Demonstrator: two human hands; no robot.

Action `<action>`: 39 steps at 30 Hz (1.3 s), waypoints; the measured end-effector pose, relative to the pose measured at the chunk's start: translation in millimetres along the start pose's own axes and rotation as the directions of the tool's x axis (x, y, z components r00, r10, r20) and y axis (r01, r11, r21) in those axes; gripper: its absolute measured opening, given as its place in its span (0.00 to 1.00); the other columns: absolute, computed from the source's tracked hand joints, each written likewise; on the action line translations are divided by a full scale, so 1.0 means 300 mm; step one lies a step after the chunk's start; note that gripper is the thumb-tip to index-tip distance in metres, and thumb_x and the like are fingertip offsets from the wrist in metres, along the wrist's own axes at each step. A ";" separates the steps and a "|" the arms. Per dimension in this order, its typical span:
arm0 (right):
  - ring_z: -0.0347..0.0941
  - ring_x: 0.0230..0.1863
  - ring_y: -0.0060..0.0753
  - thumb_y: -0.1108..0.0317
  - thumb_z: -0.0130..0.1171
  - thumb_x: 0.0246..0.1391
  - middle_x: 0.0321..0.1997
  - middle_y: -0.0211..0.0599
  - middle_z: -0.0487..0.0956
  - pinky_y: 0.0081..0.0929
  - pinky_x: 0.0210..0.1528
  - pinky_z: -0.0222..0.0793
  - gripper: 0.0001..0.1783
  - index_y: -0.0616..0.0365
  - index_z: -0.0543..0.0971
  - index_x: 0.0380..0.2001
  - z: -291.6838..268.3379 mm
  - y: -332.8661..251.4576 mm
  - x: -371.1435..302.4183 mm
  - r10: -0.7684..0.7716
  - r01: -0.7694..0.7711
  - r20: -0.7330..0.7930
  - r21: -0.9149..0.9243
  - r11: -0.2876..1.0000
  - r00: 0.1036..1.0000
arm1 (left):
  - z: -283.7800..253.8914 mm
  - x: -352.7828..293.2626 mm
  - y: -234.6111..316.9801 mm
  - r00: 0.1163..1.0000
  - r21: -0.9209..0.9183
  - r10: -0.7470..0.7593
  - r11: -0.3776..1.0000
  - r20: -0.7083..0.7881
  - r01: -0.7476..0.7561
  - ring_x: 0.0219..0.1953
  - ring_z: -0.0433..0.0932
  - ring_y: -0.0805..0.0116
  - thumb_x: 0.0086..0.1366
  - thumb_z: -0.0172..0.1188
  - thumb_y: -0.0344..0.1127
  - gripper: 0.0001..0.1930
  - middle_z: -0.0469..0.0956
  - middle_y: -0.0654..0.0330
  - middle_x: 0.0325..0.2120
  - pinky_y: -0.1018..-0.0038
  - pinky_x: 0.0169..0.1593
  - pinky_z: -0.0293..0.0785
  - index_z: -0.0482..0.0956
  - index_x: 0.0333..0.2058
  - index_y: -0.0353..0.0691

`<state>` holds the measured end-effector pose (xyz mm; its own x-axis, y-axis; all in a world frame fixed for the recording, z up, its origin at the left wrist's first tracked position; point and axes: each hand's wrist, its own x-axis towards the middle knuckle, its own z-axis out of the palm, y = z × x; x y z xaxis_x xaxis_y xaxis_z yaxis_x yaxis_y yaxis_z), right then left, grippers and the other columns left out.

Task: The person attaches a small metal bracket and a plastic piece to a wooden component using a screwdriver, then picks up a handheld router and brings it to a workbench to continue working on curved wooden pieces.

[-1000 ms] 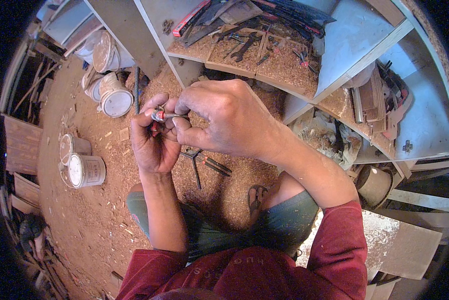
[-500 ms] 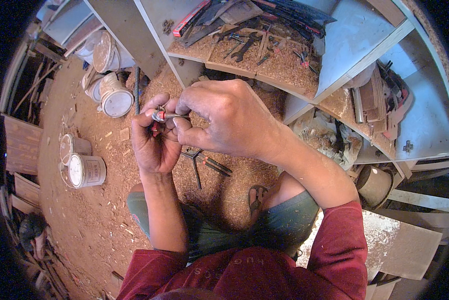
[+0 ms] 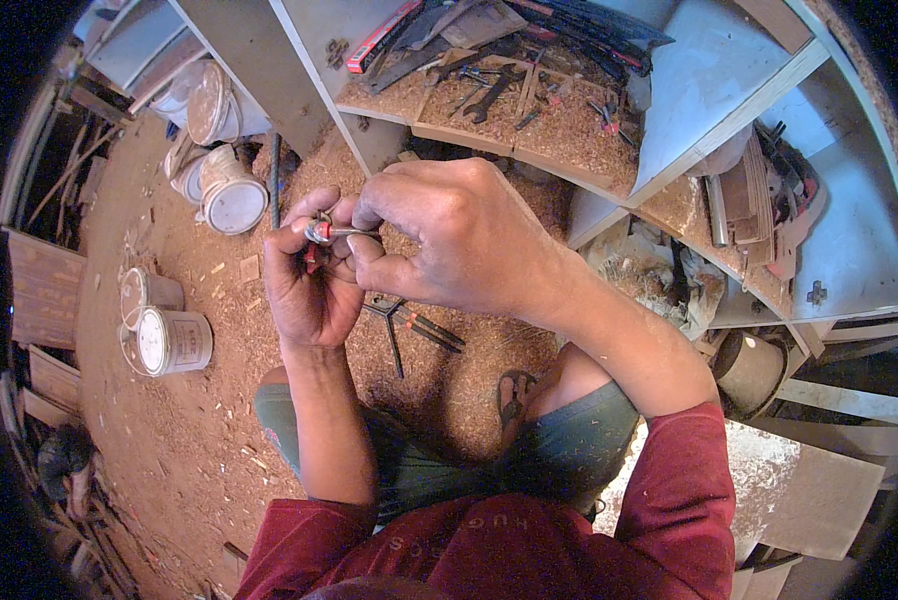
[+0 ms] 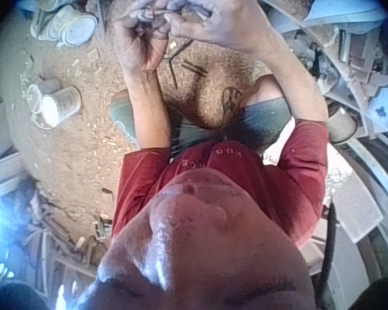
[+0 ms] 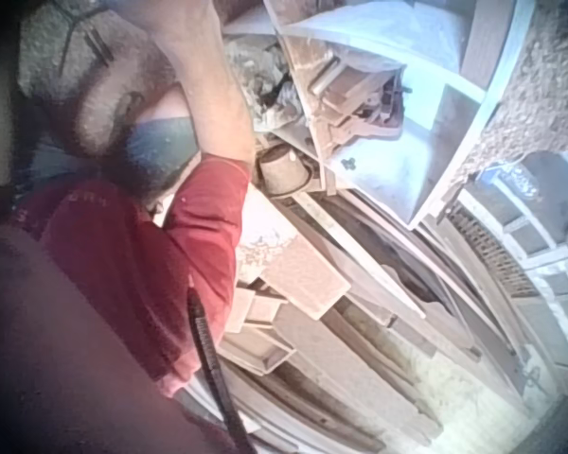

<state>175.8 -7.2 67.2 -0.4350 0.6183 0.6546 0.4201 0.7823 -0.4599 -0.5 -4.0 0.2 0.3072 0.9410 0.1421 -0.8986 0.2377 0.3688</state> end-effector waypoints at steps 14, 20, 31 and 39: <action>0.77 0.27 0.40 0.71 0.65 0.40 0.27 0.39 0.79 0.32 0.29 0.74 0.09 0.61 0.78 0.28 0.001 0.002 -0.001 -0.003 0.003 0.006 -0.001 1.000 1.000 | 0.000 -0.002 0.000 1.000 0.012 0.004 1.000 -0.023 -0.003 0.40 0.81 0.50 0.63 0.43 0.33 0.21 0.77 0.35 0.39 0.60 0.42 0.82 0.69 0.49 0.21; 0.77 0.27 0.40 0.71 0.65 0.40 0.27 0.39 0.79 0.31 0.29 0.75 0.09 0.61 0.79 0.28 0.000 0.002 -0.001 -0.004 0.004 0.001 -0.007 1.000 1.000 | -0.002 -0.001 -0.001 1.000 0.011 0.000 1.000 -0.013 0.000 0.41 0.81 0.50 0.63 0.43 0.33 0.21 0.77 0.35 0.39 0.59 0.43 0.82 0.69 0.48 0.22; 0.77 0.26 0.40 0.71 0.64 0.40 0.27 0.39 0.79 0.31 0.28 0.75 0.09 0.61 0.79 0.28 0.001 0.001 0.000 0.008 -0.008 -0.005 0.000 1.000 1.000 | -0.009 0.001 0.000 1.000 0.004 -0.012 1.000 -0.009 0.012 0.40 0.81 0.50 0.62 0.43 0.33 0.21 0.78 0.36 0.39 0.60 0.43 0.82 0.69 0.48 0.22; 0.77 0.27 0.39 0.71 0.64 0.40 0.27 0.39 0.79 0.31 0.29 0.74 0.08 0.62 0.78 0.26 0.000 0.001 0.002 0.000 0.000 0.000 0.005 1.000 1.000 | -0.001 0.000 -0.001 1.000 -0.001 -0.010 1.000 -0.018 0.010 0.40 0.81 0.50 0.62 0.43 0.33 0.21 0.78 0.36 0.38 0.59 0.43 0.82 0.69 0.48 0.21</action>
<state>175.6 -6.6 67.3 -0.4352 0.6184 0.6543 0.4165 0.7826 -0.4627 -0.4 -4.0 -0.1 0.3106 0.9428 0.1214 -0.8959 0.2477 0.3688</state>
